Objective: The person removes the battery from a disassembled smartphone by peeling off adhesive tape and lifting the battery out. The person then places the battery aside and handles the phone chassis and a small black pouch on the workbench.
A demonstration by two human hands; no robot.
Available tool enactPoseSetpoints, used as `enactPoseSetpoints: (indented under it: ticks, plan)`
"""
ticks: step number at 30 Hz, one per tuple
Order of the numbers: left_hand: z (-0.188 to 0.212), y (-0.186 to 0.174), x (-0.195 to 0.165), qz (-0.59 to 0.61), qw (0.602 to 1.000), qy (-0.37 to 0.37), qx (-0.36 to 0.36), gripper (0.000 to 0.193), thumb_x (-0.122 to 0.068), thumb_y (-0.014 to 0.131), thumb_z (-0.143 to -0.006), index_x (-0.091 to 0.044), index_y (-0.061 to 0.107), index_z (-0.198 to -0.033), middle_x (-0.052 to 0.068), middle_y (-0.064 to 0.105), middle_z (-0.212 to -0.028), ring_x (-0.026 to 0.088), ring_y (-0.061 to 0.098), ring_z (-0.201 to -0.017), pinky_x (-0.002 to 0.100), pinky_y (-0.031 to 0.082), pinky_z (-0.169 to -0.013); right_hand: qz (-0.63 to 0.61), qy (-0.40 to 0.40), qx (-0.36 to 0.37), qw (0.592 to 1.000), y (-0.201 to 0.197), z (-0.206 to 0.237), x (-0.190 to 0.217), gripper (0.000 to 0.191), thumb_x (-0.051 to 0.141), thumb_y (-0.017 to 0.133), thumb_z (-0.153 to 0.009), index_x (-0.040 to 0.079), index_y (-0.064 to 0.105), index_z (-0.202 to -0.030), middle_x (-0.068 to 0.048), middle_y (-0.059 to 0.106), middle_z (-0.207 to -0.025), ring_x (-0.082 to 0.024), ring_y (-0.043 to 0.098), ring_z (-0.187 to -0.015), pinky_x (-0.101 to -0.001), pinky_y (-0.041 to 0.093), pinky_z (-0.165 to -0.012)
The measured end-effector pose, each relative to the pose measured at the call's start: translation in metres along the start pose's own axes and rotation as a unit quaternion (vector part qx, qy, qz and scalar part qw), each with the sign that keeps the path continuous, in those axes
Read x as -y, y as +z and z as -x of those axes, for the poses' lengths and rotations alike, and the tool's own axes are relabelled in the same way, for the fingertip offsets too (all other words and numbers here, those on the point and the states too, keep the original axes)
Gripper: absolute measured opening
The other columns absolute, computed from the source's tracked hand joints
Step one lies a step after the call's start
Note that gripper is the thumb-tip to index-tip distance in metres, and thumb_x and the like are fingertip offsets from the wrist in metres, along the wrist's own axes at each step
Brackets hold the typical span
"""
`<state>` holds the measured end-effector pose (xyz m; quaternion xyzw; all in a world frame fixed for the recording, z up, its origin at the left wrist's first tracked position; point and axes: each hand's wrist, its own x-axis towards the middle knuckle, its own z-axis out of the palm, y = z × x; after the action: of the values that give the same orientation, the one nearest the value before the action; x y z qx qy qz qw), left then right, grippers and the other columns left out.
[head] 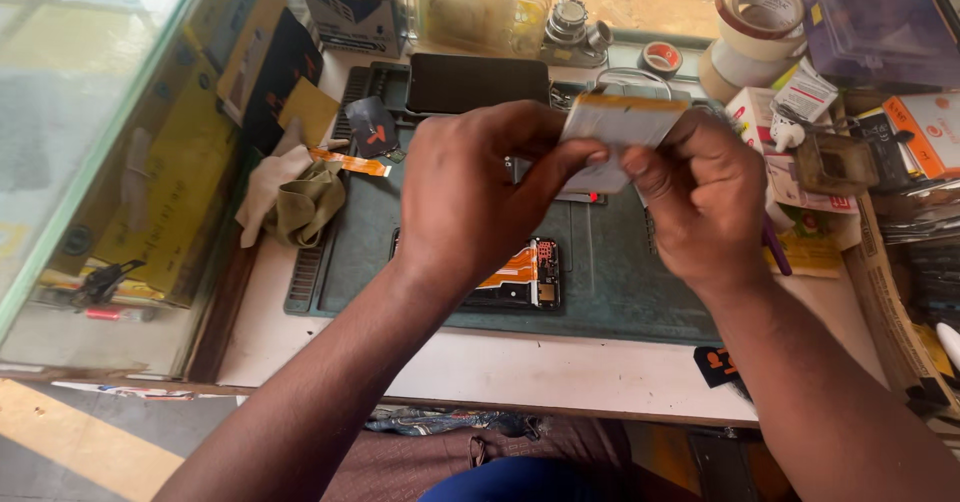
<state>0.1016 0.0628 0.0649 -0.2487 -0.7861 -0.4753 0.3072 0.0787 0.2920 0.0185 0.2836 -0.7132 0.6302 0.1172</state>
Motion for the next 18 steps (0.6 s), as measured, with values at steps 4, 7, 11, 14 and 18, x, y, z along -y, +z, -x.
enactPoseSetpoints:
  ticks: [4, 7, 11, 14, 18]
  plan:
    - [-0.011, 0.011, 0.004, -0.043, 0.997, -0.048, 0.047, 0.04, -0.035, 0.083, -0.09, -0.007, 0.062, -0.071, 0.005, 0.059, -0.054, 0.018, 0.057, -0.043, 0.038, 0.043, -0.045, -0.005, -0.02, -0.021, 1.0, -0.004, -0.006, 0.002, 0.016, 0.015, 0.072, -0.115, 0.002, 0.065, -0.109, -0.002, 0.071, -0.098, -0.003, 0.062, -0.088, -0.0177, 0.051, -0.081]
    - [-0.013, 0.015, 0.011, -0.009, 0.999, -0.021, 0.046, 0.039, -0.031, 0.08, -0.095, -0.006, 0.059, -0.074, 0.008, 0.056, -0.055, 0.021, 0.054, -0.045, 0.039, 0.041, -0.047, -0.015, -0.023, -0.018, 0.999, -0.007, -0.01, 0.002, 0.017, 0.016, 0.072, -0.115, 0.001, 0.066, -0.109, -0.003, 0.072, -0.097, -0.004, 0.063, -0.087, -0.0184, 0.051, -0.082]
    - [-0.019, 0.014, 0.023, -0.029, 0.997, -0.012, 0.077, 0.035, -0.033, 0.08, -0.095, -0.007, 0.065, -0.076, 0.006, 0.064, -0.058, 0.018, 0.06, -0.046, 0.036, 0.045, -0.047, -0.038, -0.015, 0.0, 0.999, -0.01, -0.014, -0.002, 0.018, 0.017, 0.073, -0.111, 0.0, 0.066, -0.113, -0.004, 0.073, -0.103, -0.005, 0.066, -0.094, -0.0202, 0.054, -0.089]
    - [-0.031, -0.005, 0.037, -0.046, 0.991, 0.029, 0.121, 0.027, -0.036, 0.076, -0.098, -0.012, 0.074, -0.086, 0.001, 0.072, -0.066, 0.012, 0.069, -0.052, 0.03, 0.051, -0.05, -0.014, -0.021, -0.002, 1.0, -0.011, -0.019, -0.006, 0.019, 0.016, 0.074, -0.111, -0.001, 0.066, -0.113, -0.005, 0.074, -0.105, -0.006, 0.067, -0.095, -0.0203, 0.055, -0.089]
    - [-0.041, -0.047, 0.067, -0.068, 0.99, 0.072, 0.102, 0.04, -0.043, 0.07, -0.099, -0.006, 0.071, -0.115, 0.003, 0.076, -0.081, 0.01, 0.073, -0.067, 0.027, 0.056, -0.061, 0.105, -0.027, -0.036, 0.993, -0.005, -0.028, -0.012, 0.015, 0.013, 0.074, -0.108, 0.0, 0.067, -0.111, -0.005, 0.075, -0.104, -0.006, 0.07, -0.095, -0.024, 0.059, -0.087]
